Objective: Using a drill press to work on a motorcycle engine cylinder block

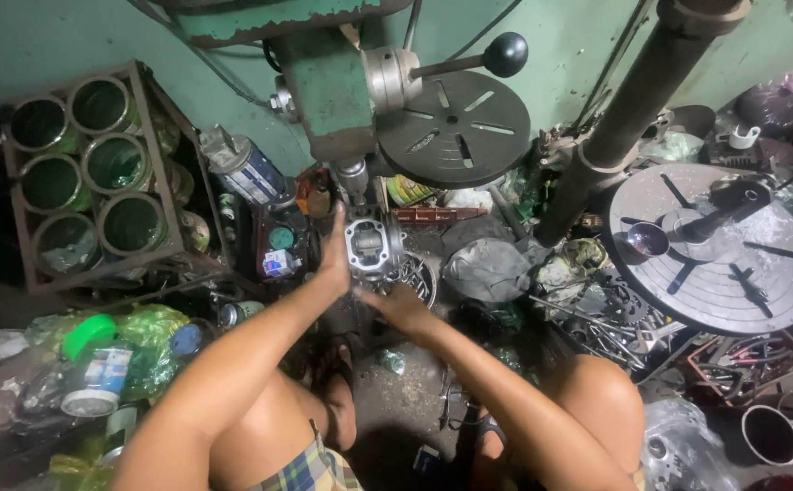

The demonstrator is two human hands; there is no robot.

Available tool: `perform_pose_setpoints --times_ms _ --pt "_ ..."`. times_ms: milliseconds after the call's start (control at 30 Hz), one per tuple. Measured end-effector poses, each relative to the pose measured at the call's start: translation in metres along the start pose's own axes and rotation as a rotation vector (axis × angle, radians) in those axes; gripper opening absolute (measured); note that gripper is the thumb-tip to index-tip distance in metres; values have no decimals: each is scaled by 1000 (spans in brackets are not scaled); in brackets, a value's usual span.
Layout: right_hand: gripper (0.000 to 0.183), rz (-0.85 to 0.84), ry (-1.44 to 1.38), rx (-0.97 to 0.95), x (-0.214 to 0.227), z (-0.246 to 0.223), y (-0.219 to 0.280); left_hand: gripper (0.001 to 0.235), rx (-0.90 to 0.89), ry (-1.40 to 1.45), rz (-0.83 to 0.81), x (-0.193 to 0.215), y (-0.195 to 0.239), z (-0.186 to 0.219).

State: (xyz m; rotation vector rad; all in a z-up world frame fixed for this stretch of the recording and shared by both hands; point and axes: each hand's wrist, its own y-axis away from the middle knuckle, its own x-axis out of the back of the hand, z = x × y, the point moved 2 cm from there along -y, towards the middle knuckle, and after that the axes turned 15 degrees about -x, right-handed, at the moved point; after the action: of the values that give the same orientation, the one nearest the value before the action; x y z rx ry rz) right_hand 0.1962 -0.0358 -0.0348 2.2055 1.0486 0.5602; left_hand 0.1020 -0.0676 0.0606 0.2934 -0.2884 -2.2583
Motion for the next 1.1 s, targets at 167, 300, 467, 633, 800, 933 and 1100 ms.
perform_pose_setpoints --times_ms 167,300,467,633,800,933,1100 --pt "57 -20 220 116 13 -34 49 88 -33 30 50 -3 8 0" --pt "52 139 40 -48 42 -45 61 83 -27 80 90 -3 11 3" --pt "52 -127 -793 113 78 -47 47 80 -36 113 76 -2 6 -2" --pt "42 282 -823 113 86 -51 53 79 -40 139 102 2 -7 -13" --pt "37 496 10 275 52 -45 40 79 -48 143 91 3 -16 -20" --pt "42 471 28 395 34 -40 10 79 -53 114 126 -1 -13 -19" --pt "51 339 -259 -12 61 -56 14 77 -27 129 95 5 -20 -22"
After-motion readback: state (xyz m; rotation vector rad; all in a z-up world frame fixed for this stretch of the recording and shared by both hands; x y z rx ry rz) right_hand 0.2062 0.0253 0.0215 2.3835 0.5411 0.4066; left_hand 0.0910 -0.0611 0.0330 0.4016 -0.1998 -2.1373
